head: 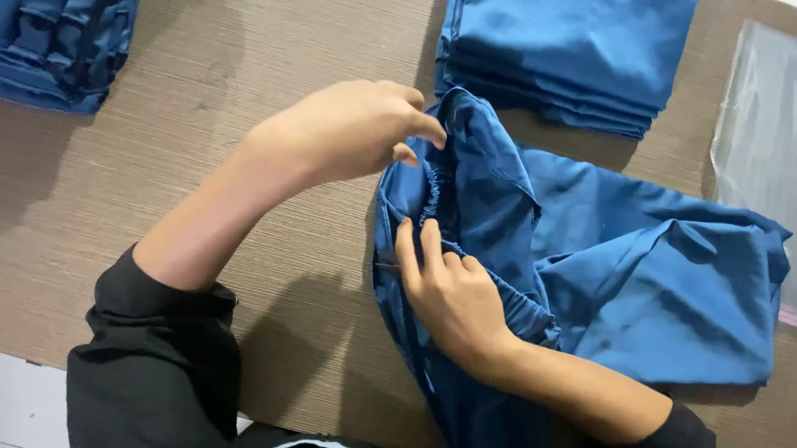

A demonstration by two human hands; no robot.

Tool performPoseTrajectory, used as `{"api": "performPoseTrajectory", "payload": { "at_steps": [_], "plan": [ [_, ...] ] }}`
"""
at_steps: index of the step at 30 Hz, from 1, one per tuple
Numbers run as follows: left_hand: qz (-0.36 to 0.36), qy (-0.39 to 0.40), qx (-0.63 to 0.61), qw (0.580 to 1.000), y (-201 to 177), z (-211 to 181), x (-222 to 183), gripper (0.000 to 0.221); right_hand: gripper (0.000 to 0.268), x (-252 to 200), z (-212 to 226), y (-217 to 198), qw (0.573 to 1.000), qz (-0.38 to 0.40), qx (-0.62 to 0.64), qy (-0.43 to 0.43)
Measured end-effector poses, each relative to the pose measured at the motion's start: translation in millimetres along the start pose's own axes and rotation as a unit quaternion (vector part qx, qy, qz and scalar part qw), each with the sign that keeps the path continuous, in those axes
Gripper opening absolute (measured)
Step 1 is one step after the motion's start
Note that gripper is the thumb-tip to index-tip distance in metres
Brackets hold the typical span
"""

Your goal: Trimming loose threads from a blue fabric garment using thread snips at a quality control station.

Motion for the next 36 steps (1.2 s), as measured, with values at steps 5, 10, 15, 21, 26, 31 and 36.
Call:
{"api": "performPoseTrajectory", "payload": {
  "at_steps": [5,10,15,21,26,31,36],
  "plan": [
    [0.025,-0.001,0.042,0.999,40.8,7.0,18.5,0.024,0.035,2.0,2.7,0.5,1.000,-0.005,-0.011,-0.007],
    [-0.053,-0.018,0.092,0.994,61.8,3.6,30.7,0.015,0.034,1.3,6.2,5.4,1.000,-0.012,-0.009,-0.013],
    [-0.180,0.066,0.116,0.975,75.8,-4.0,34.4,0.010,0.031,-0.2,11.1,10.8,0.999,0.004,0.032,0.001],
    [-0.356,0.205,0.152,0.899,72.0,-27.6,31.9,0.002,0.034,-4.1,15.1,22.1,0.999,0.011,0.045,0.008],
    [-0.339,0.245,0.100,0.903,68.7,-29.5,31.5,0.013,0.036,-1.9,2.4,10.2,0.998,0.025,0.063,0.006],
    [-0.306,0.239,0.056,0.920,76.1,-32.1,41.6,0.015,0.038,-1.7,-0.4,0.0,0.992,0.055,0.110,0.003],
    [-0.277,0.230,0.005,0.933,89.7,-17.8,54.2,0.012,0.045,1.1,-15.0,-12.8,0.985,0.052,0.165,-0.020]
  ]
}}
Point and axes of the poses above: each hand's wrist, its own x-axis towards the middle knuckle, its own y-axis out of the palm, z = x × y, the point moved 2 cm from there along x, towards the middle knuckle, and after that the axes turned 12 degrees about -y, right-handed, at the moved point
